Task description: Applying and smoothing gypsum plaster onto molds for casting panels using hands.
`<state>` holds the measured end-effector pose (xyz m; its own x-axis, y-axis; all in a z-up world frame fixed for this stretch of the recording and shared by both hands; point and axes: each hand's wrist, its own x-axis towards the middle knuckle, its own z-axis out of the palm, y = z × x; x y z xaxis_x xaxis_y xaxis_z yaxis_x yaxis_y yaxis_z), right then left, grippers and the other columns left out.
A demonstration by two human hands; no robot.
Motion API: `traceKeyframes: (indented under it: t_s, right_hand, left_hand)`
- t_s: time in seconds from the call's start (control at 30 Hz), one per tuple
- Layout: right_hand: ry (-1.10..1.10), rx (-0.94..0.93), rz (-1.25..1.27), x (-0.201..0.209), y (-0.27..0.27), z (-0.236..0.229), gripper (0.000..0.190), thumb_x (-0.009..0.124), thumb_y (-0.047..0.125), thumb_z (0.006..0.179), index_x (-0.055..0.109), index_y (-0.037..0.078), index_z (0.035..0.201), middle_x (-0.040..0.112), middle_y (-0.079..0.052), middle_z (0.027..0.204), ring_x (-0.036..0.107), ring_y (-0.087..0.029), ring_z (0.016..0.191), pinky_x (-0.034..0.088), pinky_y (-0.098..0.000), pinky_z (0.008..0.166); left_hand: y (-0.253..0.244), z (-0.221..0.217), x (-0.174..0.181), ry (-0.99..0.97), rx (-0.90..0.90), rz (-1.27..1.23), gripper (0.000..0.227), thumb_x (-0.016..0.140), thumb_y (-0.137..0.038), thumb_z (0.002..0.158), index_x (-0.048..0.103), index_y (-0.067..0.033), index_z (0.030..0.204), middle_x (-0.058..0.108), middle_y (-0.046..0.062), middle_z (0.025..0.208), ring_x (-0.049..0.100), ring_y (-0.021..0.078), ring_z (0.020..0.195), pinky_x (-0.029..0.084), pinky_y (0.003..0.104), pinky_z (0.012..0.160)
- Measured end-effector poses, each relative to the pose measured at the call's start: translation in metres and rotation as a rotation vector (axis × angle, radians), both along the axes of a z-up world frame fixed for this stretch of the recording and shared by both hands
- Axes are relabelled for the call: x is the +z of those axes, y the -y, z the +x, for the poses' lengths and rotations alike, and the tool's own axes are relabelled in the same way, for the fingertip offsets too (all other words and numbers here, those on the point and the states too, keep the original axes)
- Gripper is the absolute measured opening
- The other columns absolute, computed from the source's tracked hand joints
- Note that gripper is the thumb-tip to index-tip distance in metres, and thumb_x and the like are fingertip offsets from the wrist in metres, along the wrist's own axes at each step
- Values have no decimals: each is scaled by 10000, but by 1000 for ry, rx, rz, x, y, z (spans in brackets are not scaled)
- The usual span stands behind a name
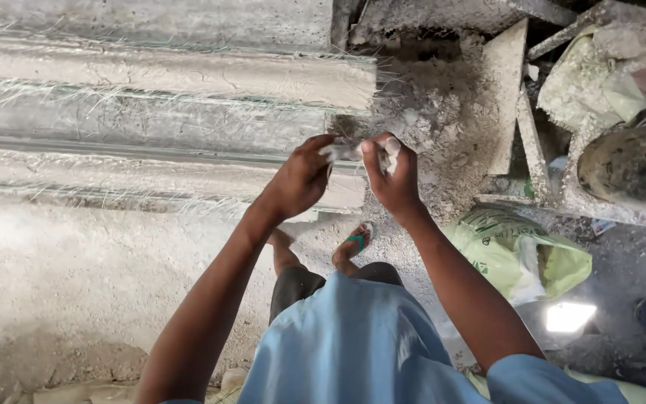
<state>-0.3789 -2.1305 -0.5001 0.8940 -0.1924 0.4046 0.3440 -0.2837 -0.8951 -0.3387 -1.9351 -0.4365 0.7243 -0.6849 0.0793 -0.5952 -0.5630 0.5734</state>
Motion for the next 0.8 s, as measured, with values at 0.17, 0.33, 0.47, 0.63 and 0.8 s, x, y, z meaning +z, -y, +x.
traceKeyframes:
  t_s: [0.17,0.33,0.47,0.63,0.8]
  right_hand:
    - [-80,187,138,43,-9,7,342,479,240,1104,708,32,958,603,-83,620,630,-175,624,512,-332,664]
    - [-129,342,30,66,-7,6,280,500,176,1084,717,4,1123,720,-195,872,724,-288,854,546,-435,815]
    - [-219,471,-189,96,-6,5,246,512,106,1063,693,-44,1135,711,-251,801,723,-387,730,547,-468,720]
    - [-298,543,-179,20,-25,9,231,590,80,1015,673,-49,1187,716,-249,807,691,-332,693,522,-443,682]
    - [-324,643,-227,18,-67,12,246,537,8,997,638,-71,1207,711,-301,794,691,-386,649,504,-472,641]
  left_hand:
    - [-30,-7,-22,-642,347,-446,225,516,-136,1001,718,-90,1091,671,78,938,639,236,975,508,427,927]
    - [-27,-14,-22,-1000,442,-892,355,489,-288,954,642,-112,1222,700,101,1116,690,251,1086,530,423,1008]
    - [-41,-12,-29,-1101,523,-1075,319,454,-362,991,594,-223,1242,735,27,1111,740,205,1002,587,391,928]
    - [-61,-6,-16,-918,852,-818,310,624,-274,974,654,32,1017,646,120,823,706,221,719,636,368,683]
    - [-126,-7,-112,-679,904,-431,345,631,-278,989,677,-31,1226,694,141,832,691,213,630,600,338,559]
